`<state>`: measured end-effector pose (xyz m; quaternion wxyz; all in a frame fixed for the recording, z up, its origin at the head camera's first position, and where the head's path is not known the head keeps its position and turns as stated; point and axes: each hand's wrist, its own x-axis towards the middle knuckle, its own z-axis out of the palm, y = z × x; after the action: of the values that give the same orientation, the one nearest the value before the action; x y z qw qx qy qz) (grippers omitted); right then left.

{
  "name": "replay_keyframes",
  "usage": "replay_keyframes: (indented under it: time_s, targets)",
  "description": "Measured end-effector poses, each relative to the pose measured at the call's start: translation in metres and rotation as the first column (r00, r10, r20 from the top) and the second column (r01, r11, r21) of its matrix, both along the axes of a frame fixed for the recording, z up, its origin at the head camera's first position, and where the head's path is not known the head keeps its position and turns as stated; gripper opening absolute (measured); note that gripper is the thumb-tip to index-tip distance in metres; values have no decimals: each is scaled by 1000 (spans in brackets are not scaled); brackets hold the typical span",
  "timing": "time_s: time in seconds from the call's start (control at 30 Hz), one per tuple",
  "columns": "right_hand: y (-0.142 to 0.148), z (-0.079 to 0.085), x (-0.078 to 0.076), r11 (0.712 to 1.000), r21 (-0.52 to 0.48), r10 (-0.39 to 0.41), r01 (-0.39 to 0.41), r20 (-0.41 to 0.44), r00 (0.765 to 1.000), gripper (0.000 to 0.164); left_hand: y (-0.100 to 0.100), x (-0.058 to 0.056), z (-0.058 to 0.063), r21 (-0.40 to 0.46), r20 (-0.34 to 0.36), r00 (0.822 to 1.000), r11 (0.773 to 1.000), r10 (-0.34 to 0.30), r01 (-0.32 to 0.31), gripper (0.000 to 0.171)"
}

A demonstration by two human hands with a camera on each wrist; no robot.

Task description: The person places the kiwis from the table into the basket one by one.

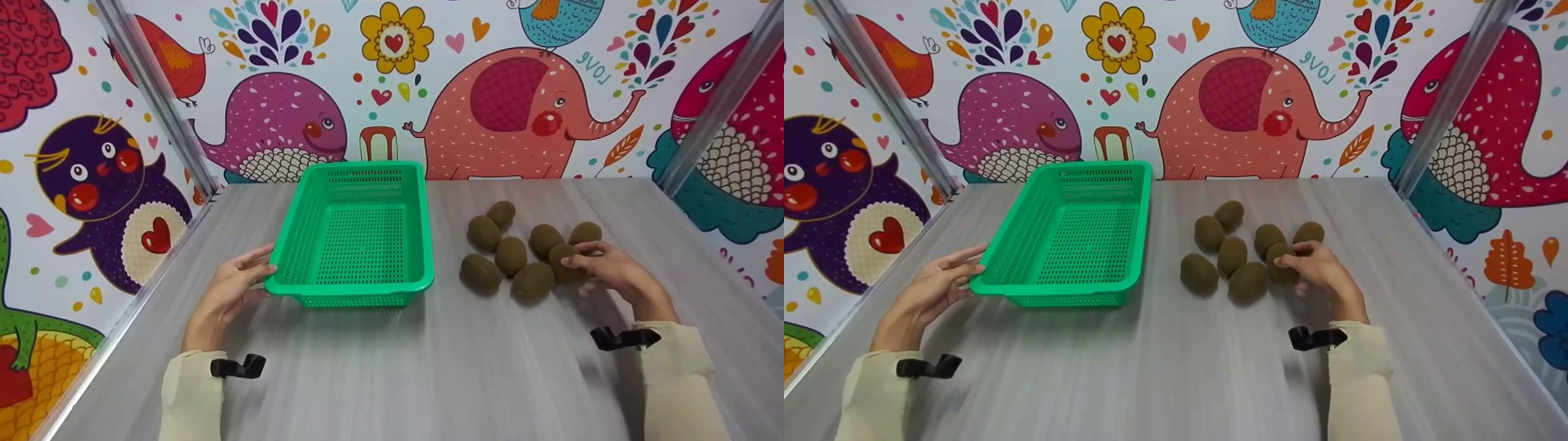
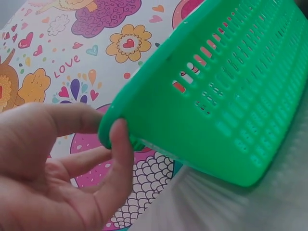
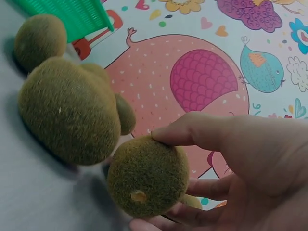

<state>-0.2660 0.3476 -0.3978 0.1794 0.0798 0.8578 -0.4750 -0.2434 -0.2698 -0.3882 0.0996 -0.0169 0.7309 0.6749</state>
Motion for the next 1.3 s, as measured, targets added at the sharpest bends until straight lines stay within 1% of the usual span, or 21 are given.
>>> replay_keyframes:
  time_s: [0.13, 0.33, 0.4, 0.53, 0.63, 0.77, 0.9, 0.97, 1.13, 1.3]
  targets:
    - [0, -2, -1, 996, -93, 0, -3, -25, 1000, 85, -2, 0, 0, 14, 19, 1000, 1000, 4, -4, 65]
    - [0, -4, -3, 974, -227, -9, 9, 1, 1000, 82, -5, 1, 0, 6, 19, 1000, 1000, -5, 5, 63]
    - [-1, -4, -4, 963, -270, -14, 17, 14, 1000, 80, -6, 2, 0, 3, 17, 1000, 1000, -6, 6, 63]
    - [-3, -2, -4, 927, -369, -49, 64, 50, 998, 71, -6, 2, 0, 1, 22, 1000, 1000, -5, 5, 64]
    - [-5, -1, -5, 908, -411, -68, 86, 60, 996, 66, -6, 2, 0, -10, 27, 1000, 1000, -2, 3, 64]
    - [-10, 0, -5, 905, -415, -74, 89, 52, 996, 66, -6, 1, 0, -18, 33, 999, 1000, -2, 3, 65]
    - [-14, 2, -6, 895, -435, -88, 103, 55, 995, 65, -6, 0, 0, -19, 41, 999, 1000, -1, 1, 66]
    - [-16, 3, -7, 898, -432, -78, 86, 38, 996, 64, -6, 0, -1, -30, 38, 999, 1000, -2, 3, 66]
    - [-21, 6, -10, 894, -447, -51, 45, -2, 999, 62, -5, -1, -2, -47, 26, 1000, 999, -11, 12, 66]
    - [-26, 12, -12, 887, -462, -40, 20, -32, 999, 62, -5, -2, -1, -27, 30, 999, 999, -18, 19, 68]
